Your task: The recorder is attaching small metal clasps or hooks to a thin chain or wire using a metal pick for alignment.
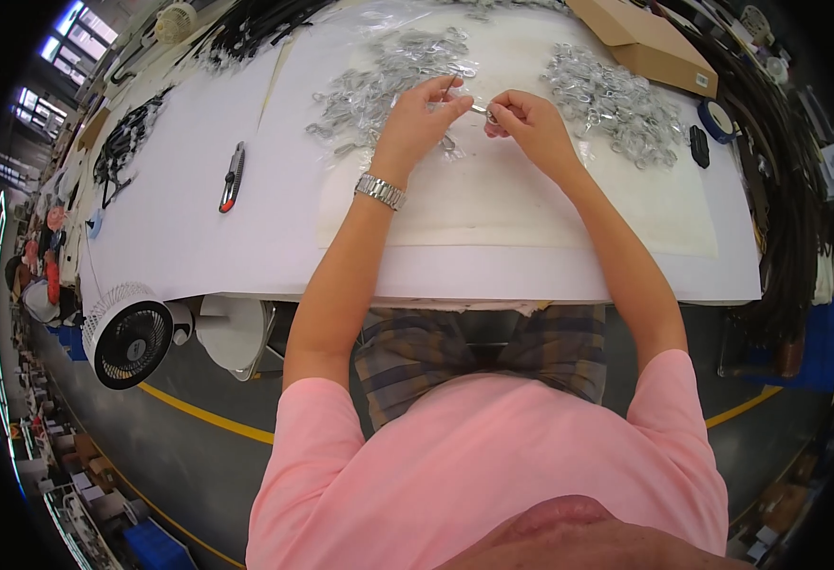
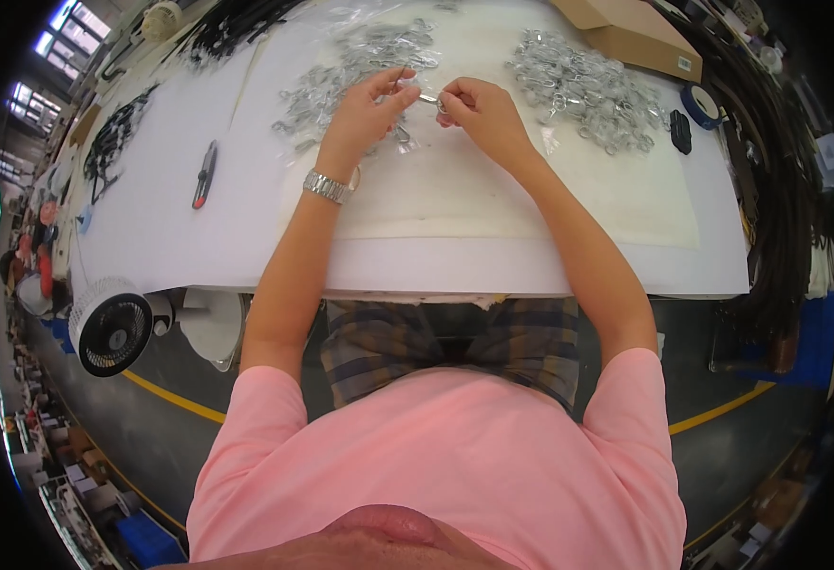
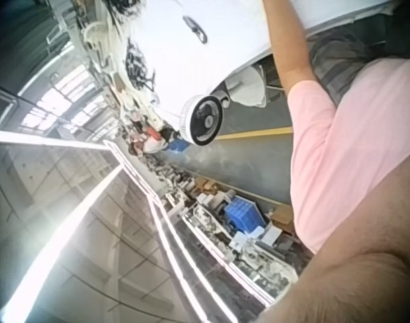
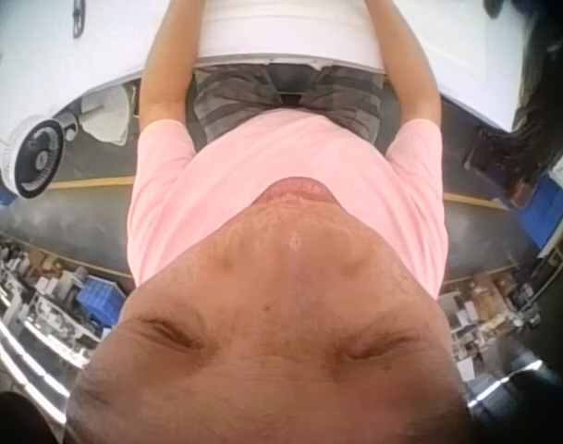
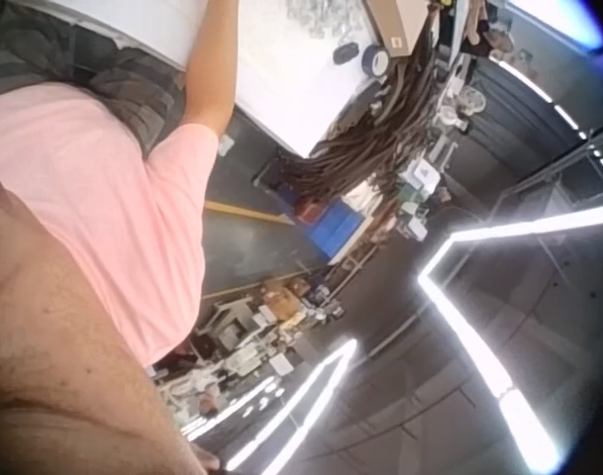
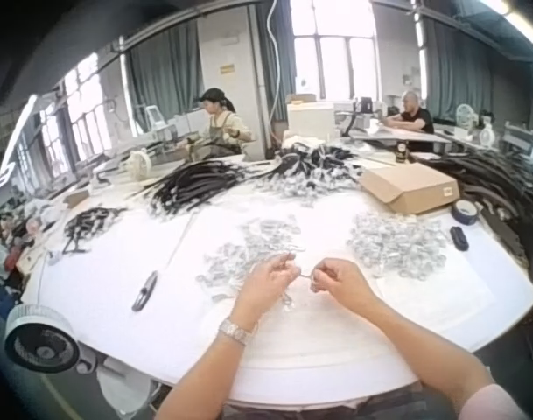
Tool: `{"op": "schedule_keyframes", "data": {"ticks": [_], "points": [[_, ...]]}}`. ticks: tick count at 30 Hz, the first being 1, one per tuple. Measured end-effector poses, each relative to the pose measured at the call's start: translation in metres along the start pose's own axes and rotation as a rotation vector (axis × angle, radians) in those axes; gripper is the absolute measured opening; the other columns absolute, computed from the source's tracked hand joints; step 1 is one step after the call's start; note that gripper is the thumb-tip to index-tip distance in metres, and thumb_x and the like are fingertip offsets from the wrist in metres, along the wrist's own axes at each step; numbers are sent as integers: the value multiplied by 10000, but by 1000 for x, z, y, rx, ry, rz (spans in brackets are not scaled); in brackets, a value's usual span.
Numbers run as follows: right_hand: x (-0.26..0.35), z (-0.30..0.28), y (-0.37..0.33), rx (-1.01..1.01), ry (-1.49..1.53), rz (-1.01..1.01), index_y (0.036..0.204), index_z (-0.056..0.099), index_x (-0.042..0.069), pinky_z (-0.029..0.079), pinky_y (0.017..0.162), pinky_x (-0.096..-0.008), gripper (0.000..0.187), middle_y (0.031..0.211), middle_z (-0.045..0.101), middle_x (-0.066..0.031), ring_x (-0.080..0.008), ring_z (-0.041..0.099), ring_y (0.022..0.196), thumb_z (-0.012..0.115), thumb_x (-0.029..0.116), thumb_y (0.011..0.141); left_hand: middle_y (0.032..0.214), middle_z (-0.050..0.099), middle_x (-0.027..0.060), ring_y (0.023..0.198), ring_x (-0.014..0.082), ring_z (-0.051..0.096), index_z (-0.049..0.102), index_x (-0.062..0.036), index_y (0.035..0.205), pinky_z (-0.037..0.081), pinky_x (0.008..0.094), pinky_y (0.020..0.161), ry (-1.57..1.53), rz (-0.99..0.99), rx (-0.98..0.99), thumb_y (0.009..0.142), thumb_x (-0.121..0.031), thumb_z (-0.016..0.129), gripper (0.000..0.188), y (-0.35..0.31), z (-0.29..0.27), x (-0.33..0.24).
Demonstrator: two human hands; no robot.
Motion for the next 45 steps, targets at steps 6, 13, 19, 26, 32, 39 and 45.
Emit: {"op": "schedule_keyframes", "data": {"ticks": [6, 13, 19, 26, 32, 39, 45], "points": [[0, -2, -11, 120, 390, 187, 1055, 688, 38, 580, 773, -261, 201, 860, 693, -18, -111, 689, 791, 645, 234, 1040, 666, 656, 6, 551, 63, 539, 760, -6, 889, 390, 246, 506, -16, -151, 135, 959, -256, 724, 262, -4, 0, -8], [-7, 1, -16, 184, 447, 355, 1157, 681, 44, 580, 814, -263, 245, 968, 704, -16, -102, 685, 850, 679, 248, 1023, 576, 548, -46, 488, 34, 432, 738, -18, 846, 313, 235, 462, 155, 52, -27, 964, -260, 734, 269, -8, 11, -16], [4, -13, -11, 42, 465, 253, 1152, 706, 1, 581, 825, -281, 279, 954, 759, -77, -122, 711, 862, 691, 234, 1000, 569, 483, -71, 478, 23, 402, 722, -30, 871, 265, 218, 439, -184, -194, -3, 960, -321, 763, 307, -11, 2, -19], [12, -18, -10, -110, 179, 35, 998, 723, 7, 558, 679, -249, 184, 824, 754, -70, -111, 702, 708, 678, 185, 1001, 650, 566, -44, 485, 13, 411, 725, -34, 978, 247, 192, 432, -280, -311, 273, 968, -332, 759, 300, -13, 7, -15], [33, -8, -22, -236, -255, -172, 917, 683, 36, 490, 571, -248, 175, 690, 702, -39, -89, 648, 606, 658, 184, 1006, 839, 704, 32, 501, -2, 415, 729, -30, 1039, 274, 173, 428, -404, -373, 485, 993, -266, 726, 240, -17, 15, -20], [37, -25, -17, -239, 125, -109, 953, 703, 40, 416, 542, -273, 194, 658, 632, 12, -80, 525, 568, 686, 224, 1008, 881, 718, 29, 508, -3, 427, 723, -6, 1066, 285, 172, 426, -448, -384, 576, 996, -229, 718, 233, -17, 20, -14], [30, -7, -15, -152, 436, 125, 1108, 730, 39, 574, 818, -258, 252, 983, 728, -27, -101, 684, 870, 667, 269, 1028, 871, 722, 27, 511, 4, 439, 719, -17, 1033, 288, 181, 434, -421, -327, 425, 986, -219, 729, 208, -17, 19, -10]]}}
Point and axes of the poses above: each hand's wrist, its own y-axis towards the middle knuckle, its own z-axis out of the palm, x = y × z, the point moved 2 cm from there along y, towards the middle knuckle
